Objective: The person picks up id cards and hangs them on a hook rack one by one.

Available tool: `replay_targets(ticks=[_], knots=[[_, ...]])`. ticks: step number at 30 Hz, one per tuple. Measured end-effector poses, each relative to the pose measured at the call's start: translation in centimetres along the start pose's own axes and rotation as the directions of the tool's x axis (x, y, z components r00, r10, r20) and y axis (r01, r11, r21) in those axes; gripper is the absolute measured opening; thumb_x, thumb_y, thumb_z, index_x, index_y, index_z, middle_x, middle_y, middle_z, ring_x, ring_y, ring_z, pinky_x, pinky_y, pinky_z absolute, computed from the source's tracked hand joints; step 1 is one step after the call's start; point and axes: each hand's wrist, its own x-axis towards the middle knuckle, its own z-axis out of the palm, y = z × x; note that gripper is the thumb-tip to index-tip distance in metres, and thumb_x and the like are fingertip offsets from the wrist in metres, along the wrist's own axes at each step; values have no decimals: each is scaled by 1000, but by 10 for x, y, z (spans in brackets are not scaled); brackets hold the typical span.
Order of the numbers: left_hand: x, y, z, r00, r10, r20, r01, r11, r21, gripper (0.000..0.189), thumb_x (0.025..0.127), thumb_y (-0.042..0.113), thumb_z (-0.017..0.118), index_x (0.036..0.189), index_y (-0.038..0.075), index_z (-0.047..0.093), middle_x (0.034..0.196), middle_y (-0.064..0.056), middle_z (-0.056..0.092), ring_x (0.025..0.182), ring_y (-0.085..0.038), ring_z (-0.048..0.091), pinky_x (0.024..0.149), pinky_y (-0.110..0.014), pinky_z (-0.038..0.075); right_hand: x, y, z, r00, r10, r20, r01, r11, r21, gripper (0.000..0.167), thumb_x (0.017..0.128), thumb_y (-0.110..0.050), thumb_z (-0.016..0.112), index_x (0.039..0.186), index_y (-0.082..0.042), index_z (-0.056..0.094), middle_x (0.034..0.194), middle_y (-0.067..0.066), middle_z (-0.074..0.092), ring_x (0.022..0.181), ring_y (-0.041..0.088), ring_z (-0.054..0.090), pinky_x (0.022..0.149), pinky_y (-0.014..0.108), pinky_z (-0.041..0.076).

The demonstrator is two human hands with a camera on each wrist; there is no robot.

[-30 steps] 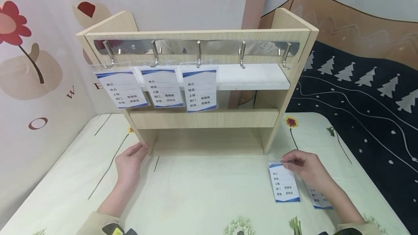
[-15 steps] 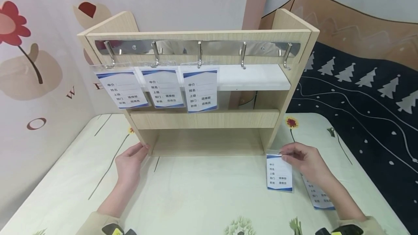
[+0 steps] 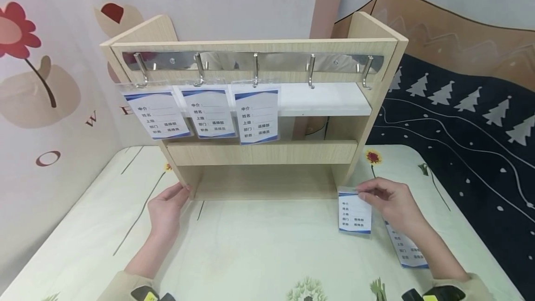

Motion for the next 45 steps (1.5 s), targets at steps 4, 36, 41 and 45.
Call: replay_targets(ticks=[4, 36, 41, 45], knots=[[0, -1, 0, 1000, -4, 1, 4, 1000, 4, 33, 96, 10, 71, 126, -4, 69, 125, -22, 69, 88, 10, 65, 79, -11, 54, 5, -11, -4, 999, -40, -15, 40, 999, 4, 21, 88, 7, 76, 103, -7, 76, 93, -8, 74, 70, 12, 53, 56, 19, 44], [-1, -1, -1, 999, -36, 8, 36, 999, 0, 35, 96, 12, 73, 127, -2, 69, 126, -19, 69, 89, 9, 65, 80, -11, 54, 38, -67, -17, 960, -248, -130, 258, 964, 62, 30, 81, 18, 76, 103, -3, 77, 95, -17, 73, 68, 8, 53, 55, 17, 44], [0, -2, 0, 1000, -31, 2, 31, 1000, -6, 34, 95, 12, 74, 126, -2, 70, 123, -16, 71, 89, 8, 65, 79, -11, 54, 46, -75, -19, 947, -270, -174, 290, 952, 99, 32, 80, 22, 75, 104, 0, 76, 98, -16, 74, 71, 7, 57, 59, 13, 46], [1, -3, 0, 1000, -28, 0, 28, 1000, -5, 34, 95, 13, 74, 127, -1, 70, 123, -17, 71, 89, 8, 65, 79, -11, 54, 52, -83, -19, 932, -309, -188, 332, 937, 105, 33, 81, 23, 73, 106, 2, 74, 101, -15, 73, 77, 6, 60, 64, 11, 48]])
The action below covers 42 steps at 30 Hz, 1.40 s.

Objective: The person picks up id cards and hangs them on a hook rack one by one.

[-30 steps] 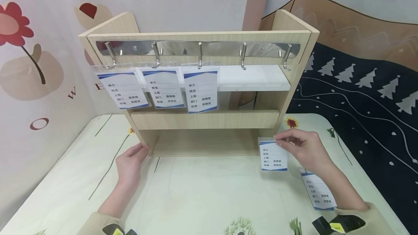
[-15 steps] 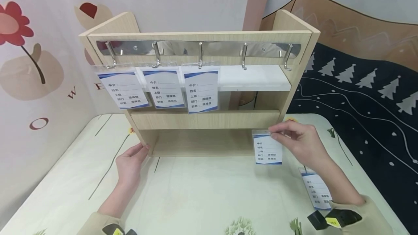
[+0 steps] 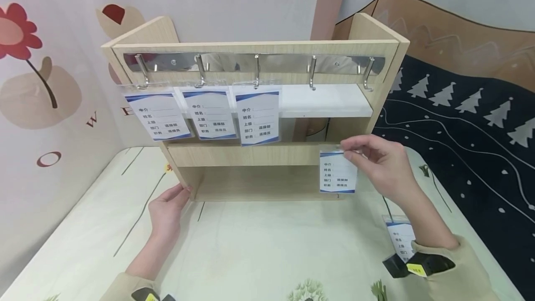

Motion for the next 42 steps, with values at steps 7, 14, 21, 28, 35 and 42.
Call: replay_targets(ticks=[7, 14, 21, 28, 35, 42], knots=[[1, -1, 0, 1000, 1, -4, -2, 1000, -9, 35, 95, 13, 74, 126, -2, 70, 121, -15, 72, 89, 8, 65, 79, -11, 54, 11, -13, 4, 999, -35, -20, 36, 999, 32, 29, 84, 22, 71, 107, 4, 73, 103, -10, 74, 82, 7, 63, 69, 10, 51], [0, 1, 1, 1000, 0, -4, 0, 1000, -14, 34, 95, 12, 75, 125, -2, 70, 122, -17, 72, 91, 6, 66, 80, -12, 55, 21, -18, 8, 995, -79, -63, 81, 996, 40, 31, 83, 24, 71, 108, 5, 74, 102, -12, 74, 79, 7, 62, 65, 11, 51], [1, 1, 1, 1000, 0, -3, 0, 1000, -15, 34, 95, 12, 75, 126, -2, 70, 121, -15, 72, 89, 7, 66, 81, -13, 55, 32, -25, 12, 990, -114, -85, 123, 986, 113, 34, 81, 25, 72, 111, 10, 71, 102, -6, 76, 87, 7, 70, 74, 12, 55], [2, -1, 0, 1000, 3, -10, -4, 1000, -17, 34, 94, 12, 75, 125, -2, 71, 119, -13, 73, 88, 8, 66, 79, -11, 54, 40, -32, 14, 985, -126, -117, 150, 961, 231, 30, 81, 25, 71, 110, 15, 67, 98, 2, 78, 89, 11, 73, 73, 16, 56], [2, 0, 1, 1000, 16, -11, -16, 1000, -4, 33, 94, 12, 74, 125, -2, 71, 120, -16, 73, 90, 6, 66, 79, -12, 55, 46, -40, 17, 975, -114, -189, 176, 918, 356, 25, 82, 26, 69, 105, 17, 67, 98, 7, 77, 88, 15, 72, 77, 17, 57], [3, -1, 1, 1000, 21, -18, -21, 1000, -15, 32, 94, 10, 75, 123, -3, 72, 115, -12, 75, 89, 6, 67, 79, -13, 55, 52, -46, 23, 952, -108, -287, 222, 889, 401, 21, 86, 16, 72, 107, 17, 68, 100, 8, 76, 87, 15, 72, 80, 18, 57]])
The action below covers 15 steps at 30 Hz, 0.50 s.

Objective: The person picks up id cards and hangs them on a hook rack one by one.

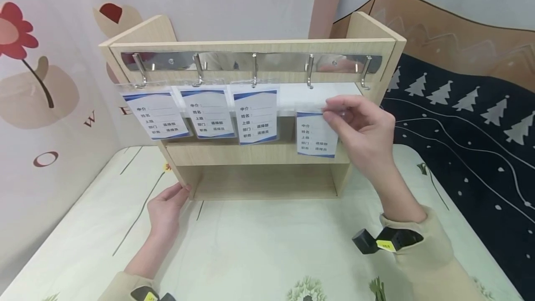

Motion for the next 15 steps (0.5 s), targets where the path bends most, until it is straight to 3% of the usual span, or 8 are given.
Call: replay_targets(ticks=[9, 15], knots=[[1, -1, -1, 1000, -12, 15, 12, 1000, -22, 35, 94, 11, 75, 126, -2, 70, 117, -11, 74, 90, 6, 66, 80, -12, 55, 4, -2, 13, 996, -70, -53, 75, 993, 87, 18, 85, 21, 70, 102, 17, 69, 98, 12, 75, 89, 19, 72, 83, 22, 58], [2, -2, -1, 1000, -22, 16, 23, 1000, -21, 35, 94, 11, 75, 126, -3, 70, 119, -12, 73, 89, 7, 66, 80, -12, 55, 10, -2, 18, 992, -95, -84, 101, 992, 71, 15, 86, 13, 74, 101, 14, 71, 98, 13, 75, 88, 20, 71, 82, 22, 58]])
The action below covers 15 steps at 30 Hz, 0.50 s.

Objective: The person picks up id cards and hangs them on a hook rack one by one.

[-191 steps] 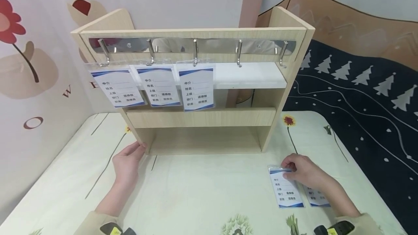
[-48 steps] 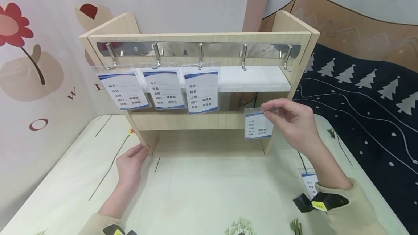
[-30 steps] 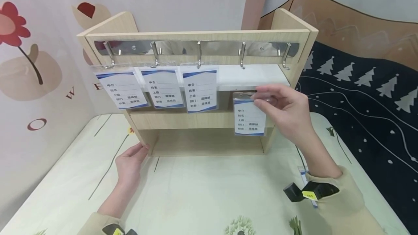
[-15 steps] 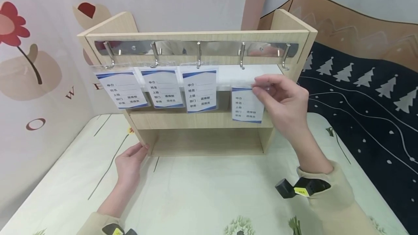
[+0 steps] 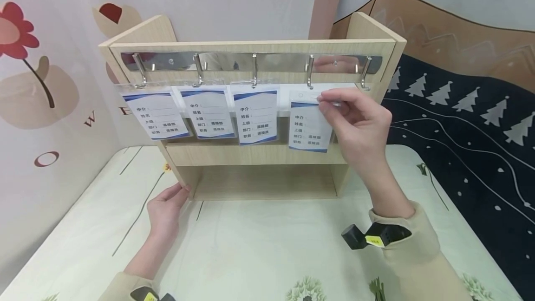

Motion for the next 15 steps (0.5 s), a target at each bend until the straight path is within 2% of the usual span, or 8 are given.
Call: replay_targets(ticks=[4, 10, 15], knots=[[0, 0, 0, 1000, 3, -5, -3, 1000, -3, 35, 94, 11, 75, 125, -3, 70, 117, -11, 74, 90, 6, 66, 80, -12, 55, 3, 0, 3, 1000, -7, -7, 7, 1000, -8, 16, 87, 10, 76, 102, 16, 70, 97, 13, 75, 87, 19, 71, 82, 22, 58], [-1, 0, 0, 1000, 10, -9, -10, 1000, -1, 35, 93, 11, 76, 125, -3, 70, 116, -10, 75, 89, 7, 66, 79, -12, 55, 7, 0, 8, 999, -24, -25, 23, 1000, -20, 15, 88, 14, 72, 102, 18, 69, 96, 12, 75, 86, 19, 71, 79, 21, 57], [-1, 0, 0, 1000, 13, -12, -13, 1000, 2, 34, 93, 10, 76, 124, -3, 71, 114, -9, 75, 89, 7, 66, 79, -12, 55, 7, 2, 10, 998, -28, -52, 24, 997, -71, 16, 88, 16, 70, 104, 16, 70, 98, 10, 75, 87, 19, 69, 79, 21, 55]])
